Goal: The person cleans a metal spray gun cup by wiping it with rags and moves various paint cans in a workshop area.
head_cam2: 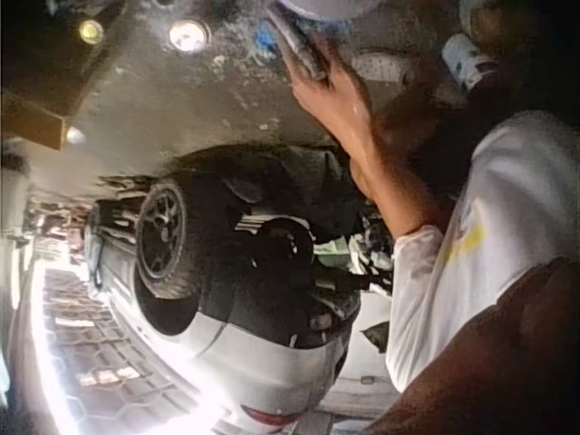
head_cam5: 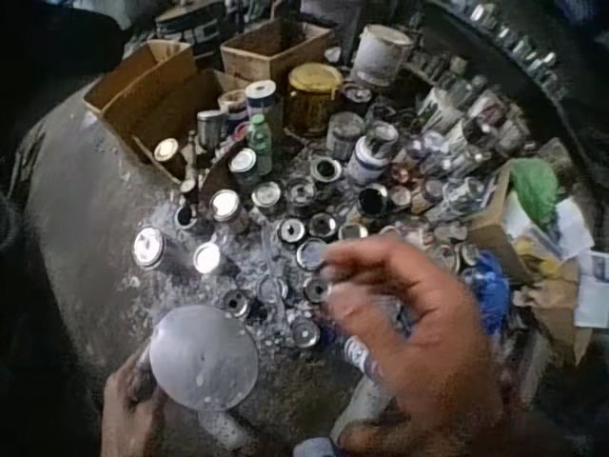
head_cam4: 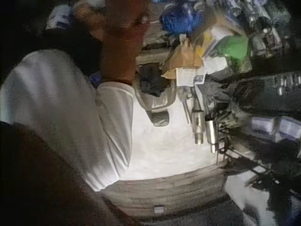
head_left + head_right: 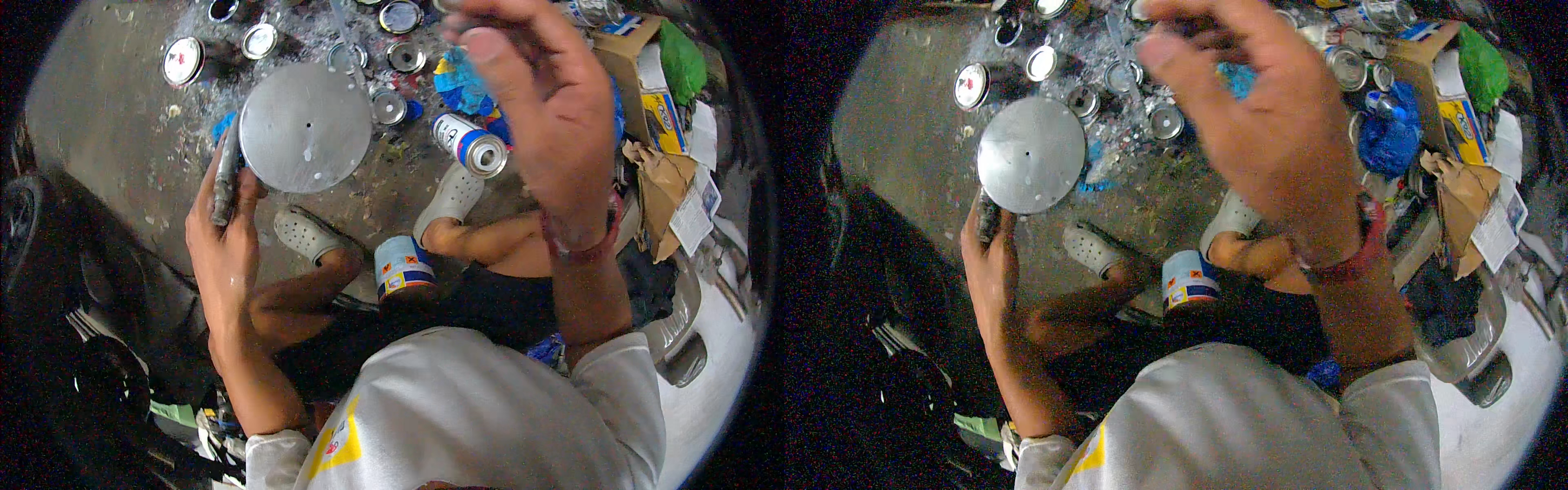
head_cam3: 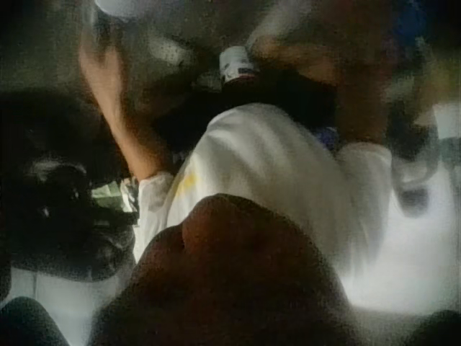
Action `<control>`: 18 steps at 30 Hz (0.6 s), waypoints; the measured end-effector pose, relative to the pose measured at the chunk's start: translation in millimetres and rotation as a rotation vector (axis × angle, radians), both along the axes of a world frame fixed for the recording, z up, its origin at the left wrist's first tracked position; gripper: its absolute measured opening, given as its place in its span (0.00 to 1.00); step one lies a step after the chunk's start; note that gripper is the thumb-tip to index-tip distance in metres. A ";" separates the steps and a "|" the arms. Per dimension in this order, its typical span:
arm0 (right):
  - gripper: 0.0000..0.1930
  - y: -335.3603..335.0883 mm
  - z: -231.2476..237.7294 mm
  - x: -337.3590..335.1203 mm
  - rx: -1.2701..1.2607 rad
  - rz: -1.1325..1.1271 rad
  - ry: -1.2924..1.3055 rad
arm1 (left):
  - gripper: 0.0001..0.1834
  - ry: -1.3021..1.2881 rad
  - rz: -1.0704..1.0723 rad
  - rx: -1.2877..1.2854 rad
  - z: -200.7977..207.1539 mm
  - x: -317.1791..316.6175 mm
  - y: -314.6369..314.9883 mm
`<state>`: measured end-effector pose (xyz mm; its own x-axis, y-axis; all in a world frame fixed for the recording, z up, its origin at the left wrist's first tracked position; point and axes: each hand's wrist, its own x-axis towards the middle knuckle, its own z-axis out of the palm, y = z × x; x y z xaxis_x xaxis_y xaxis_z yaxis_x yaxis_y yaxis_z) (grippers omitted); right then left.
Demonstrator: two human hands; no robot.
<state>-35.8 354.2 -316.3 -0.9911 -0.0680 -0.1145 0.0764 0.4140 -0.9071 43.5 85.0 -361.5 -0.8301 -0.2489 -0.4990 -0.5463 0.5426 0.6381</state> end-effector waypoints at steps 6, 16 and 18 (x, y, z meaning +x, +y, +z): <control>0.21 -8.3 -1.6 34.1 0.170 0.293 0.368 | 0.23 0.060 -0.141 -0.028 -3.4 10.2 6.1; 0.25 -12.1 10.1 72.0 0.433 0.289 0.465 | 0.23 -0.008 -0.202 -0.174 4.0 17.0 27.0; 0.24 -11.2 11.3 72.5 0.393 0.227 0.458 | 0.23 0.074 -0.245 -0.183 3.9 19.5 22.5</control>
<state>36.8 342.9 -305.0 -0.9114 -0.3206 0.2581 -0.4112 0.6827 -0.6041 63.1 107.6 -357.5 -0.9087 -0.1167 -0.4008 -0.3409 0.7618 0.5509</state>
